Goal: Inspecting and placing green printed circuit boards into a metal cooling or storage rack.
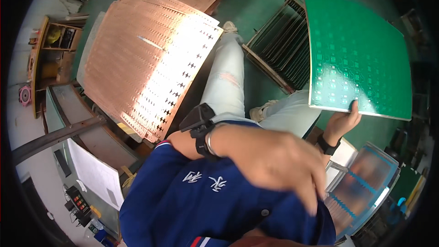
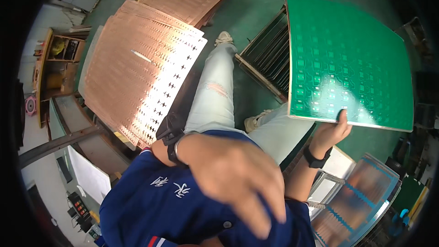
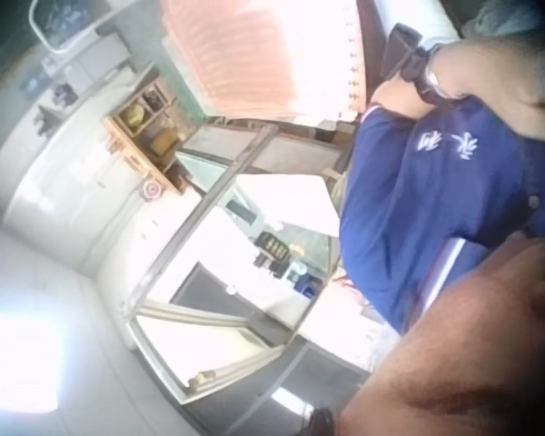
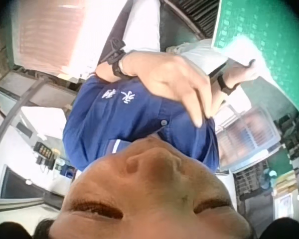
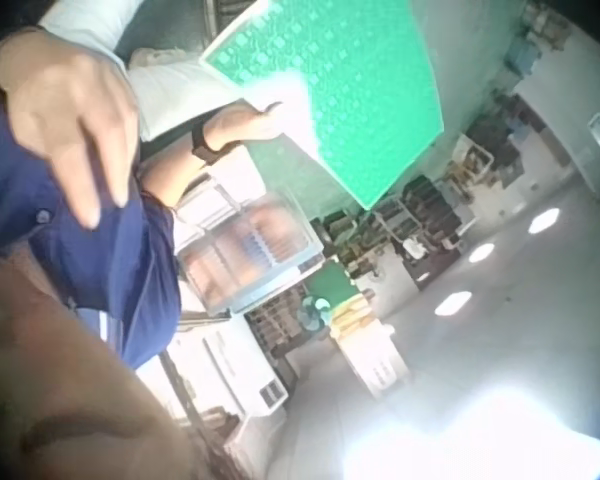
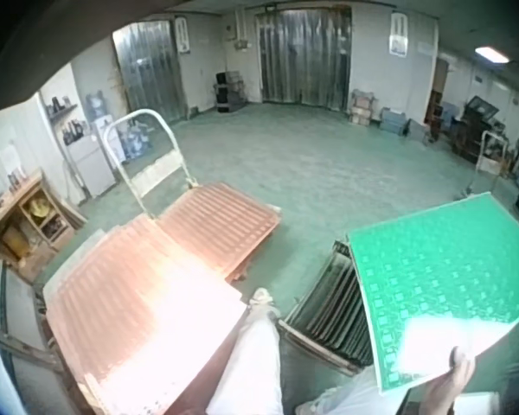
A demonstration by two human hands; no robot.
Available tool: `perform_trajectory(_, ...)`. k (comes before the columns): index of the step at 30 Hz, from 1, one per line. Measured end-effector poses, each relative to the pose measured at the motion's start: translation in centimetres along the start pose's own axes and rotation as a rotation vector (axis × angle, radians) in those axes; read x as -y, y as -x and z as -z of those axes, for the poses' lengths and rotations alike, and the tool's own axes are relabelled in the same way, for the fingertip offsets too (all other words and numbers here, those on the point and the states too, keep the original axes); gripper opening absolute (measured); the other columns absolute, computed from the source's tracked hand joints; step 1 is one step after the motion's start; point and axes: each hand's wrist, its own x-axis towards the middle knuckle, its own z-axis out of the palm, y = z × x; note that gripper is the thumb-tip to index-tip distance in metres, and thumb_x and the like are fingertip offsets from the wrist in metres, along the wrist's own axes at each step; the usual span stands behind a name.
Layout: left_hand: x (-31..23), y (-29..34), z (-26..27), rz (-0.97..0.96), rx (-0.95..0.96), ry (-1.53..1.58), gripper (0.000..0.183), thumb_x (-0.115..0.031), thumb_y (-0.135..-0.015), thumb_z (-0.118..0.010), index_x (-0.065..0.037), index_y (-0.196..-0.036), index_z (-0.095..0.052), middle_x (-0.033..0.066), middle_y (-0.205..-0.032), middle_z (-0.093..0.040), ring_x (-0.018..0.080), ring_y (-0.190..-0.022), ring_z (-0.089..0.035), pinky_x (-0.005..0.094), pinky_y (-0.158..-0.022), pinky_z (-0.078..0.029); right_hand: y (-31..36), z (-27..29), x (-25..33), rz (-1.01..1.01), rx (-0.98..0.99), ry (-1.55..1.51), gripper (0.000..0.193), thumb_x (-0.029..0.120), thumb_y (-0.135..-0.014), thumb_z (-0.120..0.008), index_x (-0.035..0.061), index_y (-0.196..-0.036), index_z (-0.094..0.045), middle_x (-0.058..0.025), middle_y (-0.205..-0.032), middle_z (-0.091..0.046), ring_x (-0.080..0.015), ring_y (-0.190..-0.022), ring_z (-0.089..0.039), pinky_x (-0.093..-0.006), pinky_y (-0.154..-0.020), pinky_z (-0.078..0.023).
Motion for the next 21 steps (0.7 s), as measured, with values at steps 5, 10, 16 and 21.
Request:
perform_trajectory(5,6.6,12.7,4.0,0.913,-0.44,-0.755,0.025,-0.005,-0.084,-0.05,-0.006,-0.106,-0.06,0.0114,-0.098,-0.06,0.0299,-0.092,-0.056,0.0363,-0.085,-0.044,-2.7,-2.3,-1.9,0.171,-0.071,0.664,0.029,0.018,-0.088,-0.054,-0.004,-0.07,-0.048,-0.0046,-0.064,-0.05,-0.0119,-0.057,-0.042,-0.0292,-0.052,-0.036)
perform_trajectory(10,7.6,22.3,5.4,1.091,-0.437,-1.097,0.02,-0.002,-0.079,-0.051,-0.003,-0.096,-0.063,0.0149,-0.092,-0.06,0.0337,-0.088,-0.057,0.0398,-0.078,-0.046,-4.3,-5.4,-8.7,0.247,0.088,1.018,0.033,0.019,-0.087,-0.055,-0.0053,-0.068,-0.043,-0.014,-0.053,-0.045,-0.022,-0.049,-0.04,-0.0399,-0.048,-0.036)
perform_trajectory(16,8.5,21.9,6.2,1.171,-0.827,-1.119,0.023,0.0,-0.078,-0.05,-0.007,-0.095,-0.063,0.008,-0.085,-0.064,0.0271,-0.08,-0.06,0.0362,-0.069,-0.047,-3.7,-10.8,-17.5,0.144,0.319,1.088,0.021,0.012,-0.084,-0.048,-0.0089,-0.088,-0.051,-0.027,-0.065,-0.057,-0.0433,-0.061,-0.057,-0.0457,-0.055,-0.044)
perform_trajectory(21,9.1,22.2,7.0,1.114,-0.764,-1.243,0.023,0.0,-0.076,-0.051,-0.009,-0.094,-0.064,0.0056,-0.084,-0.064,0.0257,-0.077,-0.06,0.035,-0.067,-0.047,-3.9,-12.4,-23.1,0.079,0.447,1.284,0.024,0.011,-0.083,-0.048,-0.0096,-0.094,-0.052,-0.0295,-0.071,-0.059,-0.0441,-0.067,-0.059,-0.0471,-0.059,-0.047)
